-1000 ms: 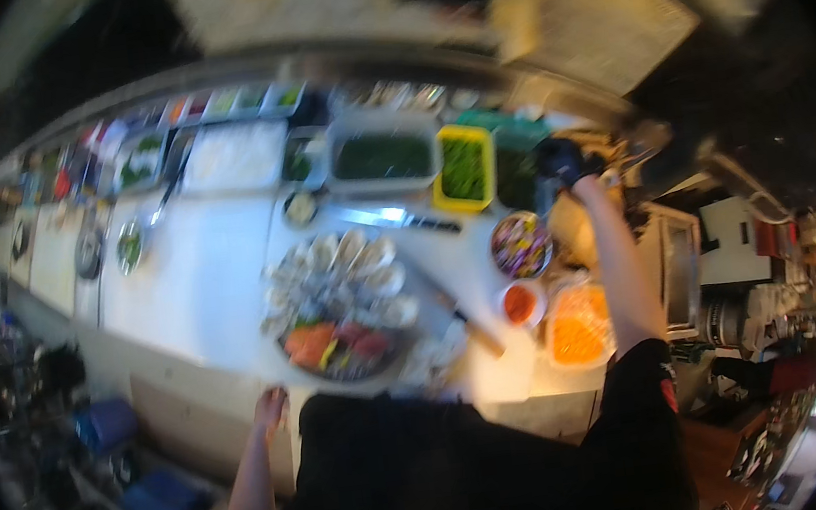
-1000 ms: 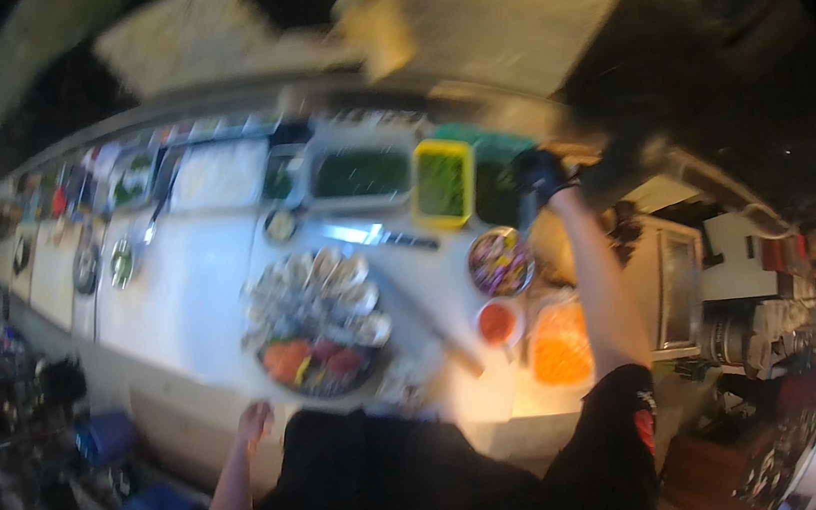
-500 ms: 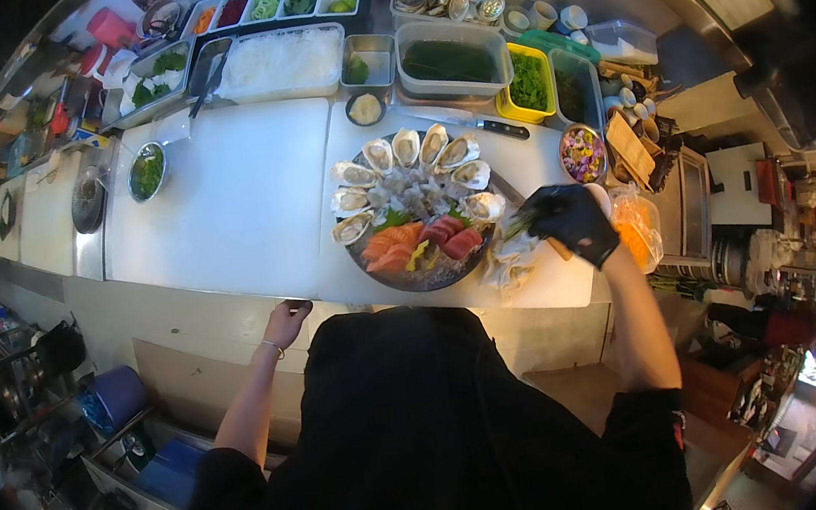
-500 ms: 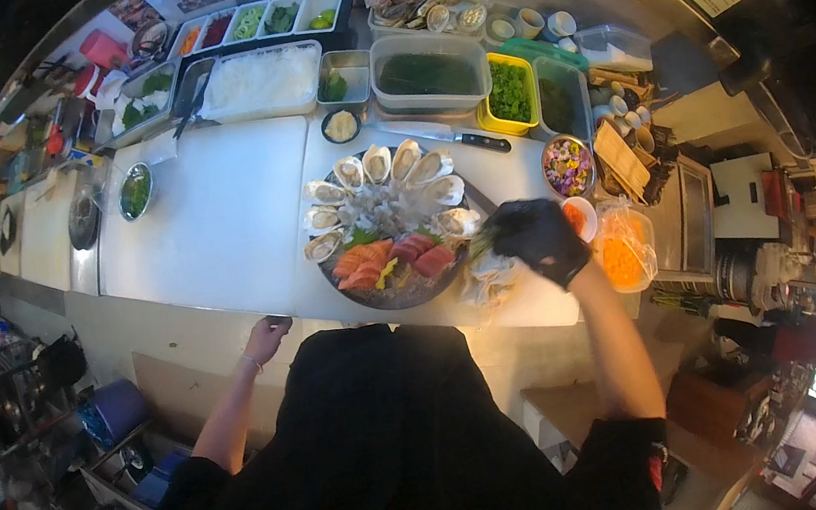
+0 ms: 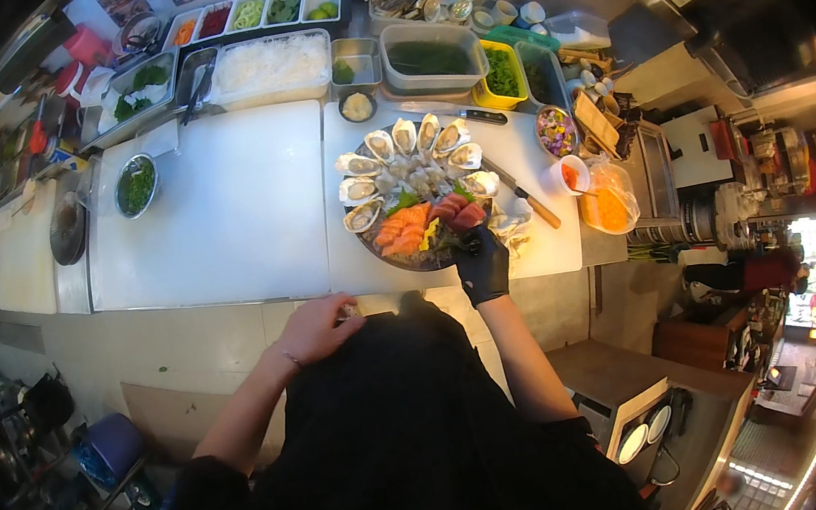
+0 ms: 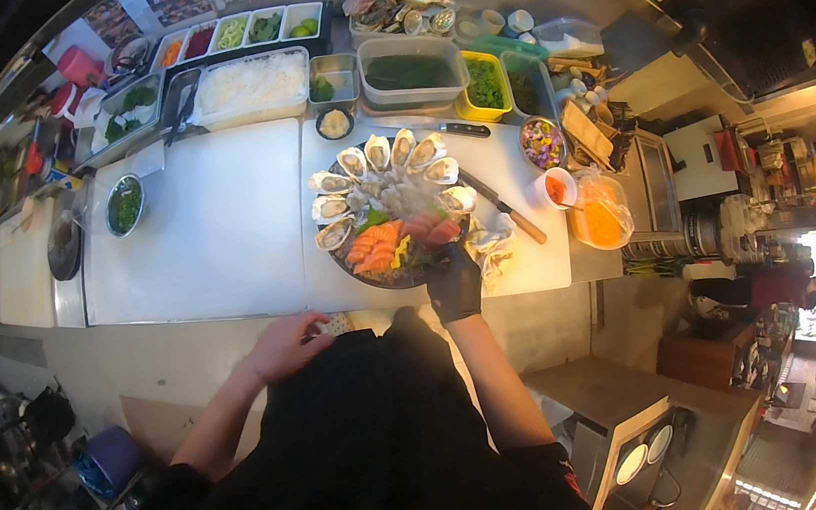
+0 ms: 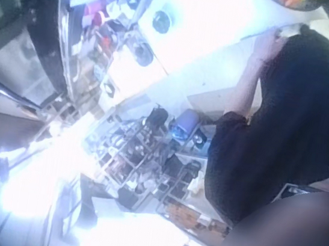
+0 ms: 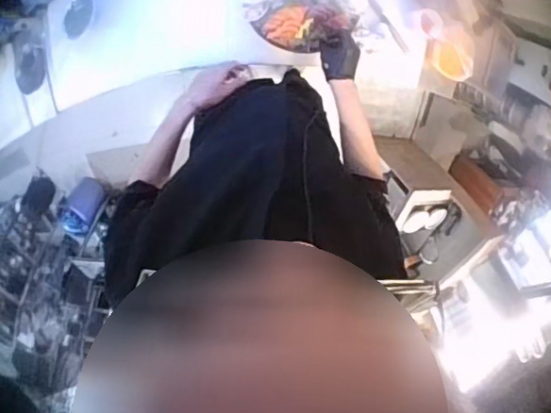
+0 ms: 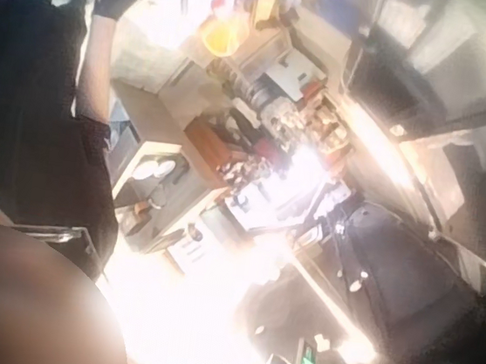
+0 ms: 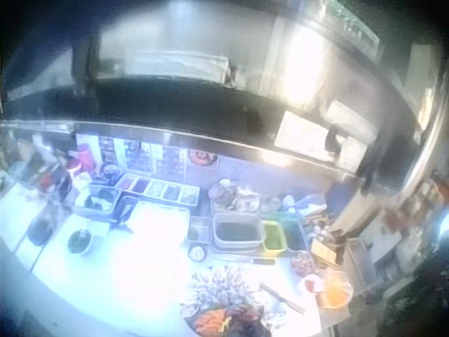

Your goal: The person assembles a sushi platter by placing sliced salmon, tuna, and other sashimi pieces onto a bed of ice in a round platter. They add roe to oysters using a spoon, then drizzle sauce over the seafood. Finally, they garnish the platter with green leaves.

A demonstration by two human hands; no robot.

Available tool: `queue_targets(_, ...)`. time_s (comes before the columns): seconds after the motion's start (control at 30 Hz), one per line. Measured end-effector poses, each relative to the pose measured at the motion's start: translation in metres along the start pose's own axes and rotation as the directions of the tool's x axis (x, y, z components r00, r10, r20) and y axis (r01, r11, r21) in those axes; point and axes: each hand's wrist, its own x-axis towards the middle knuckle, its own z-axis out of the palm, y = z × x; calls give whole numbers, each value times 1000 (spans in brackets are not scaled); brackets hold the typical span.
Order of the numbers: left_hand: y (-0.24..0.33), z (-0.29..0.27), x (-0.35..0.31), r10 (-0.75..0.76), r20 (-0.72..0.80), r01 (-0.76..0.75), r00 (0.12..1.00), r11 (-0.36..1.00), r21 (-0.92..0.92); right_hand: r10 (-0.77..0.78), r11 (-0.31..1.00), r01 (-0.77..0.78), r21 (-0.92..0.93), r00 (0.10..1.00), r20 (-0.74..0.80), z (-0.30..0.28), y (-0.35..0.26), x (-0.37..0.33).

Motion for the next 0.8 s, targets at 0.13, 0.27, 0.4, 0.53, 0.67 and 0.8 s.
queue_targets(0.13,82,17,40,400,-351,-379,846,916,131,-47,993,52,102,997,-55,2,4,-8)
queue_targets(0.27,112,47,91,589,-499,-403,636,804,436,-130,987,136,85,989,-74,0,4,-14)
queue_targets(0.4,109,69,126,608,-460,-342,647,771,538,-33,998,35,61,999,-34,8,6,-16)
queue_targets(0.53,105,76,143,628,-428,-350,650,747,565,32,997,-21,75,988,-153,-17,44,1)
queue_targets(0.67,116,67,151,638,-436,-341,635,737,584,123,989,-143,-31,927,-354,-81,123,48)
queue_targets(0.8,139,58,128,592,-452,-343,667,783,519,224,874,-263,-408,964,-143,-105,181,68)
